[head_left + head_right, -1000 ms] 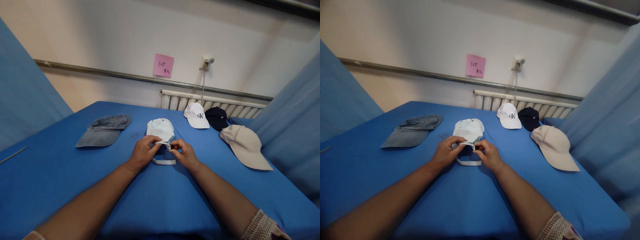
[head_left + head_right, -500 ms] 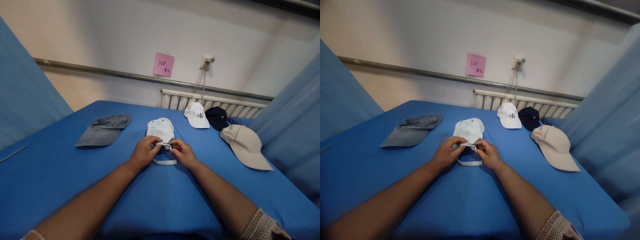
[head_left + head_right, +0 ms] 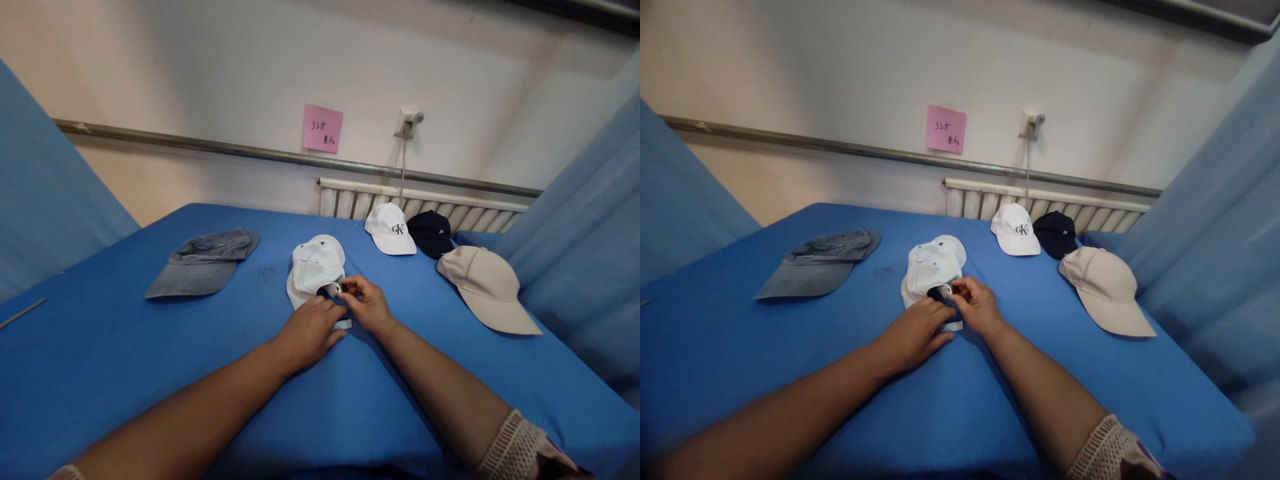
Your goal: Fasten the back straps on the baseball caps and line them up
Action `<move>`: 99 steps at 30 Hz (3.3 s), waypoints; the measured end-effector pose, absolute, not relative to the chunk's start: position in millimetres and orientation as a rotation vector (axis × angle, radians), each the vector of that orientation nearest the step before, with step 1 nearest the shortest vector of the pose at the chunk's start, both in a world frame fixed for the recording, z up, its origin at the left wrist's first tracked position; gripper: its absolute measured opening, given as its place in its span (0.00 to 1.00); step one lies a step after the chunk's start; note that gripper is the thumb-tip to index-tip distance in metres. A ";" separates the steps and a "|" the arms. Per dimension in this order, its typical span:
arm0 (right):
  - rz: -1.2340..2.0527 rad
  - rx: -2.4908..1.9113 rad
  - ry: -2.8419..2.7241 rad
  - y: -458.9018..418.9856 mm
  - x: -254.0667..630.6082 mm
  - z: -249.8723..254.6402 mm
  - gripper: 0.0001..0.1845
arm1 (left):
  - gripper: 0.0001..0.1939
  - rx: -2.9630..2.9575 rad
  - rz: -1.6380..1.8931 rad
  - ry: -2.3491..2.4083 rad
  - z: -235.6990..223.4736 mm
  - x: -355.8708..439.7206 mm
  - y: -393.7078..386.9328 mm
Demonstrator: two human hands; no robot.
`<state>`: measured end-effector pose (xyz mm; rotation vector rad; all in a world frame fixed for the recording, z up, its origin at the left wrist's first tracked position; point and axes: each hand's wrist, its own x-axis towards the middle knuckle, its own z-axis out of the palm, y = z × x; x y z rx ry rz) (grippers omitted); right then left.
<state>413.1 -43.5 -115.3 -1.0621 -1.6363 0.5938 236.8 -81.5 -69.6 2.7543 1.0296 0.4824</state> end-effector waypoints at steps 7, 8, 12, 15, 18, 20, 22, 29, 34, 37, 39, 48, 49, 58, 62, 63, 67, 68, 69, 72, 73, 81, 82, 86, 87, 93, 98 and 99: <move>0.587 -1.049 -1.632 -44.2 412.7 -114.0 0.11 | 0.07 2.632 0.462 1.027 -70.9 231.1 -74.3; 0.593 -1.048 -1.628 -44.4 412.6 -113.4 0.11 | 0.08 2.563 0.545 1.051 -68.5 229.0 -72.1; 0.603 -1.021 -1.633 -45.4 411.9 -111.2 0.11 | 0.13 2.213 0.903 1.151 -64.0 221.3 -59.5; 0.600 -0.999 -1.657 -46.9 410.8 -110.1 0.10 | 0.14 1.986 1.120 1.193 -64.8 217.8 -51.5; 0.590 -0.990 -1.691 -49.2 409.2 -109.2 0.10 | 0.13 1.974 1.335 1.191 -60.8 216.4 -49.8; 0.572 -0.980 -1.714 -51.0 408.2 -108.4 0.09 | 0.12 2.022 1.402 1.159 -56.3 215.7 -51.5; 0.560 -0.962 -1.728 -52.4 407.6 -107.4 0.09 | 0.12 2.050 1.317 1.136 -53.9 215.2 -53.3; 0.567 -0.996 -1.694 -51.7 408.7 -108.2 0.07 | 0.14 1.981 0.875 1.031 -68.7 218.7 -48.0; 0.567 -0.999 -1.690 -51.1 408.7 -108.7 0.09 | 0.14 1.785 1.150 1.115 -70.4 217.1 -44.1; 0.572 -0.996 -1.698 -52.4 408.2 -106.7 0.08 | 0.13 1.840 1.298 1.160 -65.0 214.4 -45.7; 0.578 -0.991 -1.701 -53.1 407.8 -105.6 0.08 | 0.12 1.904 1.297 1.144 -63.6 214.3 -46.9; 0.541 -1.043 -1.682 -53.4 408.6 -106.1 0.09 | 0.13 1.839 1.072 1.068 -75.2 222.0 -46.2; 0.513 -1.045 -1.701 -54.1 408.6 -105.5 0.09 | 0.12 1.849 1.055 1.067 -74.6 221.9 -46.7; 0.404 -1.003 -1.804 -59.5 408.5 -100.2 0.07 | 0.12 1.915 1.022 1.084 -70.2 219.6 -48.5; 0.401 -1.008 -1.807 -58.9 409.3 -100.6 0.06 | 0.12 1.935 1.000 1.082 -67.7 220.5 -50.2; 0.402 -1.005 -1.808 -58.7 409.3 -100.9 0.07 | 0.12 1.938 0.997 1.086 -66.6 220.9 -51.1; 0.414 -0.972 -1.818 -58.0 409.0 -102.0 0.07 | 0.11 1.935 0.987 1.092 -63.0 222.7 -54.6; 0.414 -0.968 -1.819 -57.9 408.8 -102.1 0.07 | 0.11 1.935 0.985 1.086 -62.7 222.9 -55.0; 0.414 -0.967 -1.818 -57.8 408.7 -102.1 0.07 | 0.10 1.936 0.983 1.080 -62.8 223.1 -55.1; 0.416 -0.974 -1.816 -57.7 408.3 -101.9 0.06 | 0.10 1.948 0.981 1.064 -64.1 222.7 -54.1; 0.419 -0.977 -1.816 -57.7 408.2 -101.8 0.06 | 0.10 1.955 0.977 1.063 -64.6 222.5 -53.8; 0.404 -0.952 -1.854 -59.6 408.5 -101.1 0.05 | 0.10 2.004 0.966 1.054 -65.2 220.6 -53.9; 0.401 -0.951 -1.861 -59.7 408.5 -101.1 0.05 | 0.10 2.010 0.966 1.053 -65.4 220.3 -53.8; 0.397 -0.947 -1.870 -59.5 408.4 -101.6 0.05 | 0.10 2.038 0.953 1.056 -66.3 219.1 -53.0; 0.398 -0.951 -1.871 -59.5 408.4 -101.8 0.05 | 0.10 2.045 0.950 1.056 -66.4 218.8 -52.9; 0.397 -0.939 -1.884 -60.3 408.5 -101.5 0.05 | 0.10 2.068 0.929 1.046 -65.6 217.9 -54.1; 0.390 -0.946 -1.903 -59.8 408.4 -102.1 0.05 | 0.10 2.072 0.926 1.061 -64.8 218.8 -55.1; 0.387 -0.942 -1.905 -59.7 408.3 -102.2 0.05 | 0.10 2.070 0.935 1.069 -64.9 219.3 -55.1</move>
